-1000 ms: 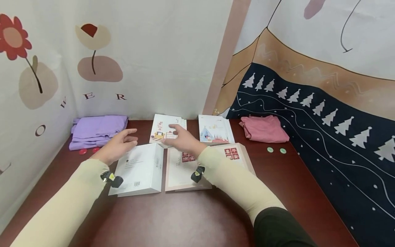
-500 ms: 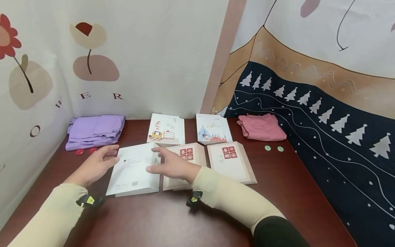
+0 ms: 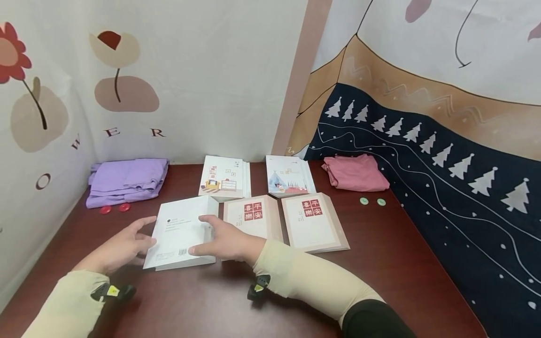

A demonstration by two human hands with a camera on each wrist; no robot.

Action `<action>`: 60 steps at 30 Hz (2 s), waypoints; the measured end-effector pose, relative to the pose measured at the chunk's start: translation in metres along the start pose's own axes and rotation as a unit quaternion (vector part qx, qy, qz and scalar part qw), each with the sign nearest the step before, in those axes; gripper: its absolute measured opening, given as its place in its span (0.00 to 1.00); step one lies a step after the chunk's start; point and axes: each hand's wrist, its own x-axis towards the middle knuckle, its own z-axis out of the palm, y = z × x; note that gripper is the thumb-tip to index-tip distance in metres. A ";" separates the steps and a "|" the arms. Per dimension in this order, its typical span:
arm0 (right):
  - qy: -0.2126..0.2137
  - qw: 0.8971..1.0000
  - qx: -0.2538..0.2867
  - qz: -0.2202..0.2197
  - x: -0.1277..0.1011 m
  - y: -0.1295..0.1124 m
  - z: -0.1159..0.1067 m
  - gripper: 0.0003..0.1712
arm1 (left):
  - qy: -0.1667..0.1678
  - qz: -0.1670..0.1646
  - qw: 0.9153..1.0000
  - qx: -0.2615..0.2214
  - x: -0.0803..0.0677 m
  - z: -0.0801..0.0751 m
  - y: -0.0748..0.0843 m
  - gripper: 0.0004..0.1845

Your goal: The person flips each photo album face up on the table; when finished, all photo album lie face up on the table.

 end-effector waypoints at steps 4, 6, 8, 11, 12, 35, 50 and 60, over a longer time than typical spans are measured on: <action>0.003 1.000 -0.008 -0.003 0.002 -0.002 0.005 0.51 | -0.005 0.012 1.000 -0.011 -0.003 0.002 -0.004 0.45; 0.008 1.000 -0.015 0.000 0.002 -0.003 0.007 0.51 | 0.004 0.020 1.000 -0.005 -0.003 0.004 -0.005 0.45; 0.012 1.000 -0.018 0.005 0.003 -0.004 0.008 0.50 | 0.015 0.026 1.000 0.009 -0.002 0.006 -0.005 0.45; 0.015 1.000 -0.013 0.009 0.003 -0.005 0.009 0.50 | 0.031 0.028 0.998 0.043 -0.002 0.009 -0.003 0.44; 0.016 1.000 -0.011 0.010 0.003 -0.005 0.010 0.49 | 0.036 0.027 0.997 0.057 -0.003 0.011 -0.001 0.44; 0.072 0.997 -0.028 0.022 0.009 0.000 0.007 0.35 | 0.072 0.093 0.993 -0.031 -0.028 0.010 0.028 0.39; 0.041 0.992 0.120 -0.011 -0.003 -0.015 -0.002 0.39 | 0.084 0.199 0.974 -0.065 -0.036 0.027 0.055 0.43; 0.035 0.959 0.280 -0.002 -0.007 -0.019 0.003 0.52 | 0.028 0.259 0.965 -0.037 -0.029 0.047 0.054 0.35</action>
